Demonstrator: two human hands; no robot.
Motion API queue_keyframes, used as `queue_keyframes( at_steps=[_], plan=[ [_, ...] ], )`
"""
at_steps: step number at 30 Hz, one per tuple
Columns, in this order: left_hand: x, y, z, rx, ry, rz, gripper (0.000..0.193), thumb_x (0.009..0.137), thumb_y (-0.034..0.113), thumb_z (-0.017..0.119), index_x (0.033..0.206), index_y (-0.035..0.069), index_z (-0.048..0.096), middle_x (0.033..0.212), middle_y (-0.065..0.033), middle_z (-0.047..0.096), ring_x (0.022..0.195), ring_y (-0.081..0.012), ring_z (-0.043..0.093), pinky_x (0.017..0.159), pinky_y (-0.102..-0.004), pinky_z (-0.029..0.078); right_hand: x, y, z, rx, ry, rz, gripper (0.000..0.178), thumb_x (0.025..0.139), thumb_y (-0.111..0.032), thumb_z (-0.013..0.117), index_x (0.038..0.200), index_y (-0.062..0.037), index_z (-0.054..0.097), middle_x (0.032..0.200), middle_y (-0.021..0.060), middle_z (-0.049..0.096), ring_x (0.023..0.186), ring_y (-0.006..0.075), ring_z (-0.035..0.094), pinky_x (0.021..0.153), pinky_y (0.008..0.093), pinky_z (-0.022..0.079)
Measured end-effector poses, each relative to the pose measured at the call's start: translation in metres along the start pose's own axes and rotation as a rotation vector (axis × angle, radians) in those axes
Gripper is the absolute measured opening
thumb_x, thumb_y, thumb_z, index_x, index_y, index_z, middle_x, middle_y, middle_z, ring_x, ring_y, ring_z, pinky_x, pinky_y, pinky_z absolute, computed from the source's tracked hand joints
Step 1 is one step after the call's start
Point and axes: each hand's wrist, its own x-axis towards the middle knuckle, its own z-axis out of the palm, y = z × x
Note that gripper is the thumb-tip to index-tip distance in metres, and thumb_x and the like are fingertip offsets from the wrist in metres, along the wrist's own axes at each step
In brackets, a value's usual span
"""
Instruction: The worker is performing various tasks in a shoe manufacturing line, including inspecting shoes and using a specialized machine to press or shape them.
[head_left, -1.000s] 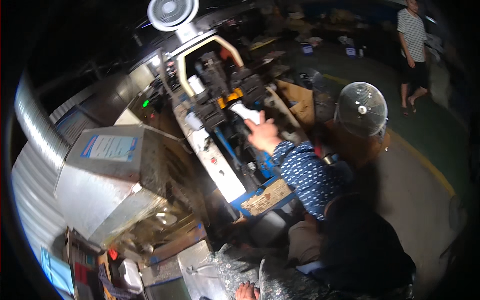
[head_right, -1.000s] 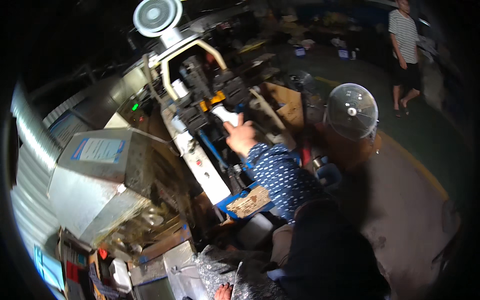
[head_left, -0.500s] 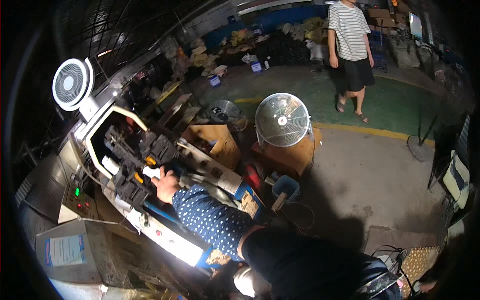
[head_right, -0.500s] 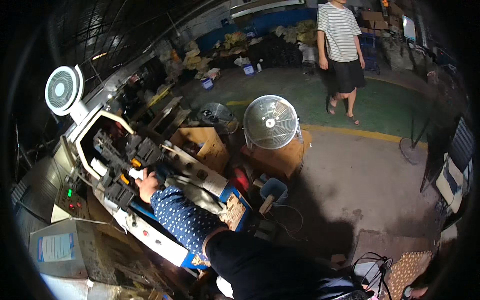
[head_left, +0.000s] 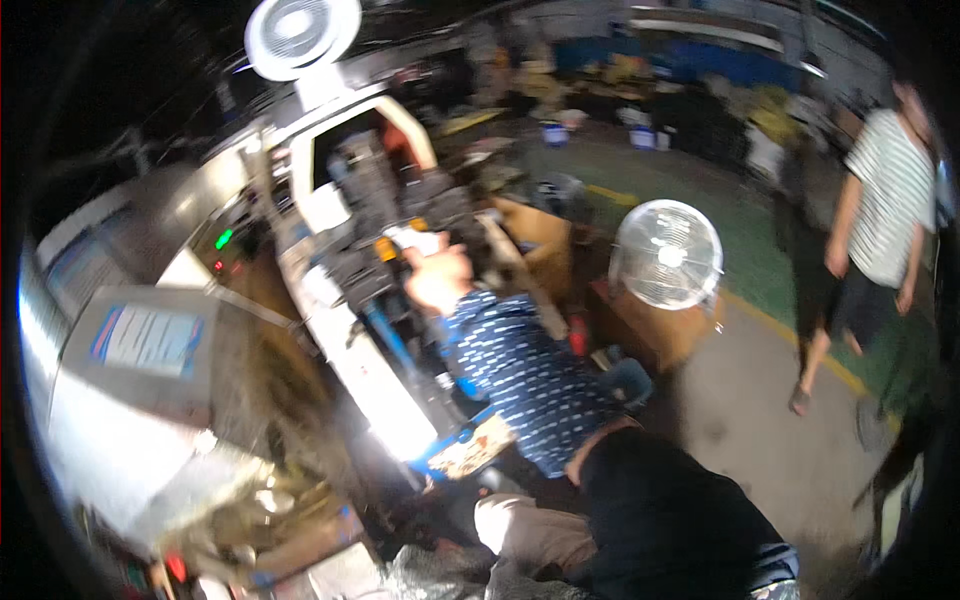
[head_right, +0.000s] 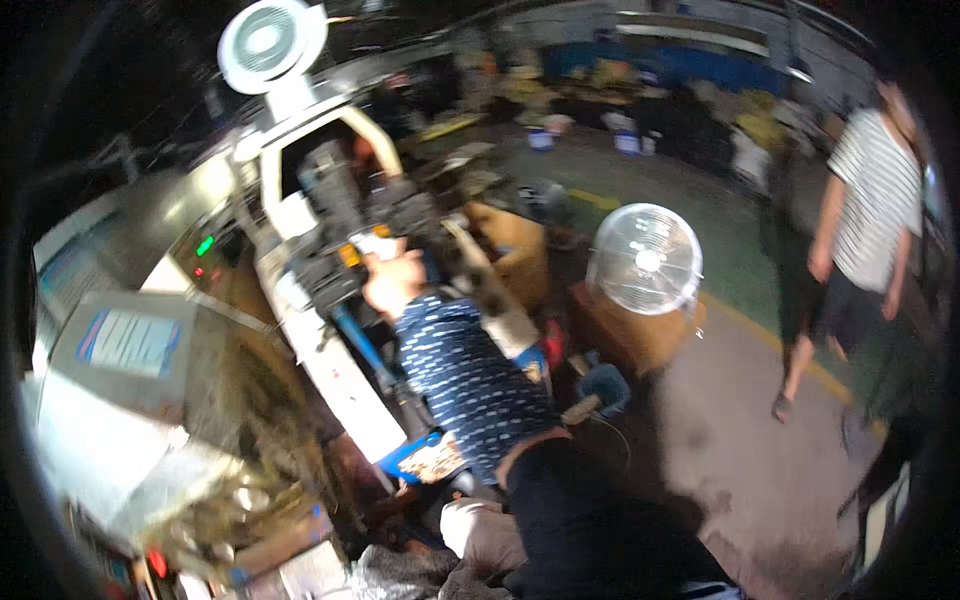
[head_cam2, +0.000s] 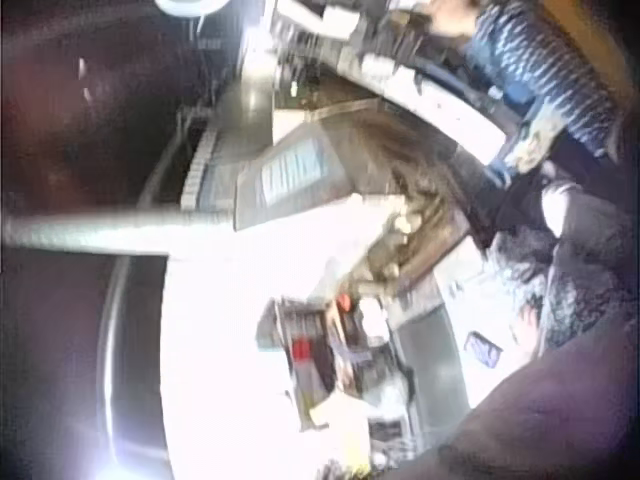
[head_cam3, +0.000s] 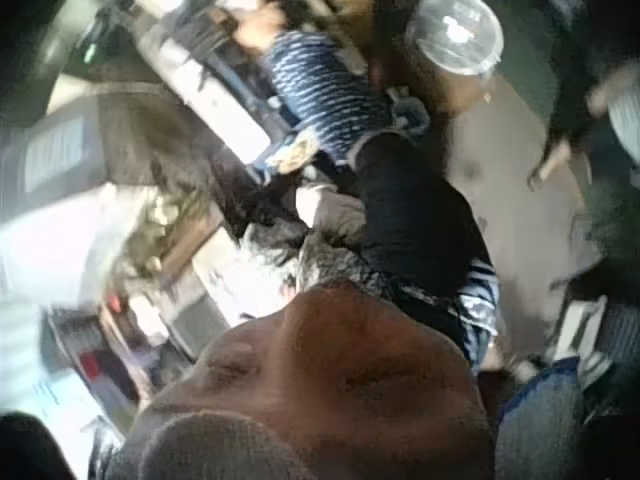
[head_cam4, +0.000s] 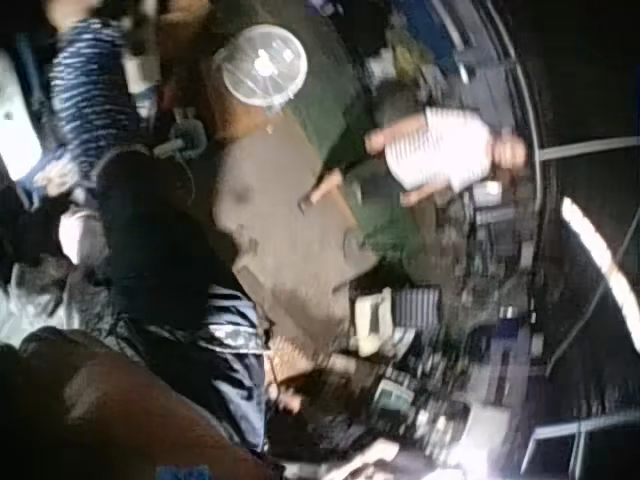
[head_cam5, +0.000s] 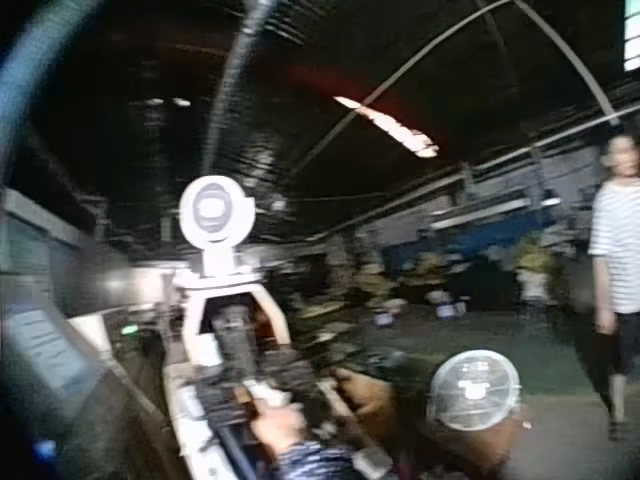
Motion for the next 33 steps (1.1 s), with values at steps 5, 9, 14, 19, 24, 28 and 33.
queue_keyframes(
  at_steps=[5, 9, 14, 19, 24, 28, 33],
  plan=[
    [-0.035, -0.031, -0.024, 0.078, 0.091, -0.280, 0.098, 0.068, 0.026, 0.082, 0.142, -0.010, 0.029, 0.145, -0.0330, 0.034, 0.135, -0.0489, 0.031, 0.112, -0.0514, 0.027, -0.003, 0.003, -0.009, -0.495, 0.027, -0.169, 0.065, 0.084, -0.047, 0.060, 0.143, -0.0272, 0.044, 0.136, 0.0247, 0.045, 0.098, 0.0410, 0.060, 0.083, 0.0449, 0.052],
    [-0.070, -0.048, -0.051, 0.159, 0.173, -0.545, 0.101, 0.066, 0.027, 0.083, 0.142, -0.011, 0.027, 0.145, -0.0339, 0.034, 0.135, -0.0489, 0.031, 0.112, -0.0513, 0.026, -0.011, 0.000, -0.018, -0.399, 0.022, -0.171, 0.062, 0.084, -0.048, 0.058, 0.142, -0.0279, 0.048, 0.136, 0.0271, 0.044, 0.101, 0.0421, 0.060, 0.085, 0.0462, 0.052],
    [-0.127, -0.060, -0.076, 0.231, 0.265, -0.887, 0.104, 0.065, 0.027, 0.084, 0.142, -0.012, 0.026, 0.144, -0.0351, 0.033, 0.135, -0.0488, 0.030, 0.113, -0.0512, 0.025, -0.011, 0.002, -0.021, -0.434, 0.099, -0.221, 0.061, 0.082, -0.046, 0.057, 0.140, -0.0289, 0.051, 0.134, 0.0271, 0.046, 0.096, 0.0417, 0.062, 0.084, 0.0470, 0.051],
    [-0.174, -0.062, -0.089, 0.155, 0.300, -1.196, 0.107, 0.064, 0.027, 0.085, 0.142, -0.014, 0.024, 0.144, -0.0363, 0.033, 0.135, -0.0488, 0.030, 0.113, -0.0511, 0.024, -0.011, 0.003, -0.021, -0.384, 0.012, -0.152, 0.061, 0.083, -0.046, 0.057, 0.142, -0.0317, 0.047, 0.142, 0.0266, 0.041, 0.103, 0.0463, 0.059, 0.088, 0.0479, 0.051],
    [-0.168, -0.048, -0.101, -0.112, 0.426, -1.302, 0.104, 0.062, 0.023, 0.086, 0.140, -0.015, 0.029, 0.136, -0.0343, 0.041, 0.129, -0.0468, 0.037, 0.112, -0.0504, 0.026, -0.022, -0.014, -0.040, -0.377, -0.032, -0.169, 0.065, 0.083, -0.046, 0.055, 0.145, -0.0331, 0.043, 0.140, 0.0251, 0.041, 0.105, 0.0456, 0.060, 0.092, 0.0484, 0.050],
    [-0.145, -0.050, -0.107, -0.276, 0.537, -1.298, 0.069, 0.064, 0.014, 0.078, 0.122, -0.004, 0.046, 0.106, -0.0219, 0.060, 0.098, -0.0331, 0.060, 0.091, -0.0441, 0.047, -0.007, -0.013, -0.051, -0.353, -0.105, -0.153, 0.066, 0.084, -0.046, 0.056, 0.146, -0.0338, 0.041, 0.140, 0.0239, 0.047, 0.119, 0.0437, 0.055, 0.103, 0.0499, 0.042],
    [-0.118, -0.072, -0.082, -0.144, 0.375, -1.079, 0.086, 0.065, 0.012, 0.071, 0.140, -0.005, 0.030, 0.117, -0.0266, 0.056, 0.107, -0.0390, 0.058, 0.094, -0.0448, 0.047, 0.054, 0.022, -0.019, -0.238, -0.153, -0.395, 0.057, 0.090, -0.030, 0.059, 0.141, -0.0071, 0.048, 0.133, 0.0238, 0.055, 0.123, 0.0377, 0.054, 0.102, 0.0423, 0.042]
  ],
)
